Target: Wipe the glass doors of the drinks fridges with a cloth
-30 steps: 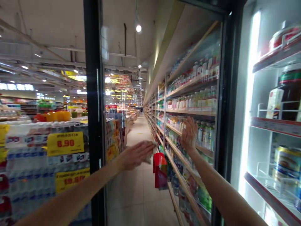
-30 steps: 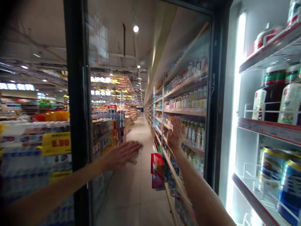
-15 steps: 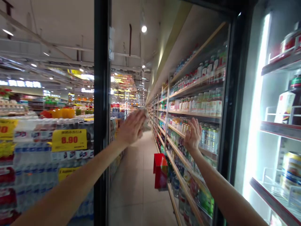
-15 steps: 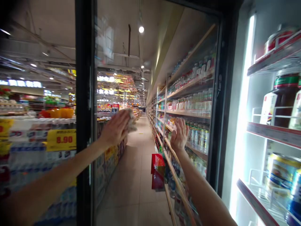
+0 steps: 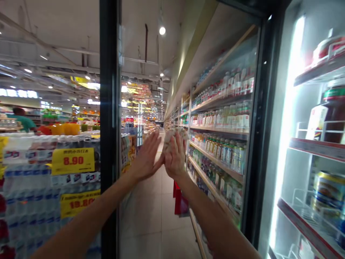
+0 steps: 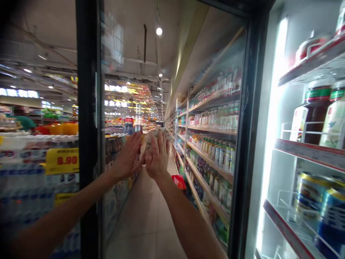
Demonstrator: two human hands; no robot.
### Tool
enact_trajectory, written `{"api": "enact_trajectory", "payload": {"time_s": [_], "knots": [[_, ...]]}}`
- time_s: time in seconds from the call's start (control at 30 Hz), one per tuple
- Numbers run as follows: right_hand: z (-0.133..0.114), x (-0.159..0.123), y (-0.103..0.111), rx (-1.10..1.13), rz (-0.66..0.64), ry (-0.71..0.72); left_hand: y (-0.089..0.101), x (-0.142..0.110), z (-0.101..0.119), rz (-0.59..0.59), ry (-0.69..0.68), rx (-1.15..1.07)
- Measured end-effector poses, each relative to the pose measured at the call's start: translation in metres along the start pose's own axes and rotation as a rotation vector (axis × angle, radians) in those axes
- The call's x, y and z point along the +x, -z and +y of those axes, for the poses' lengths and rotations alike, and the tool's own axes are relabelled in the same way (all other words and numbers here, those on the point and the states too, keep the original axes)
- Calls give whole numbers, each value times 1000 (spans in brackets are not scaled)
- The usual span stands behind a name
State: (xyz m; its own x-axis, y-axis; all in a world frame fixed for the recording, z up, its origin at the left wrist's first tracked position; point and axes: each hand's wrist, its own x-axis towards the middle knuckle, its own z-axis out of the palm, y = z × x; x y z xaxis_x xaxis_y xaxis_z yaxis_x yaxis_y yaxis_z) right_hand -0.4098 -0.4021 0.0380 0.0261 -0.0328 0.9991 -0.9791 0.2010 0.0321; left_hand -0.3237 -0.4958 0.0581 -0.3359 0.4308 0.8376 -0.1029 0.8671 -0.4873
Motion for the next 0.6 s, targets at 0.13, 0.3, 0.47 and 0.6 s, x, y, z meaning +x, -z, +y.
{"api": "enact_trajectory", "payload": {"time_s": [0.13, 0.3, 0.47, 0.6], "knots": [[38, 2, 19, -207, -149, 112, 10, -31, -6, 79, 261, 137], [178, 1, 106, -415, 115, -272, 2, -30, 7, 90, 328, 125], [148, -16, 86, -385, 214, -311, -1, -27, 2, 100, 324, 141], [68, -49, 36, -251, -290, 288, -6, -36, 1, 102, 333, 132]]}}
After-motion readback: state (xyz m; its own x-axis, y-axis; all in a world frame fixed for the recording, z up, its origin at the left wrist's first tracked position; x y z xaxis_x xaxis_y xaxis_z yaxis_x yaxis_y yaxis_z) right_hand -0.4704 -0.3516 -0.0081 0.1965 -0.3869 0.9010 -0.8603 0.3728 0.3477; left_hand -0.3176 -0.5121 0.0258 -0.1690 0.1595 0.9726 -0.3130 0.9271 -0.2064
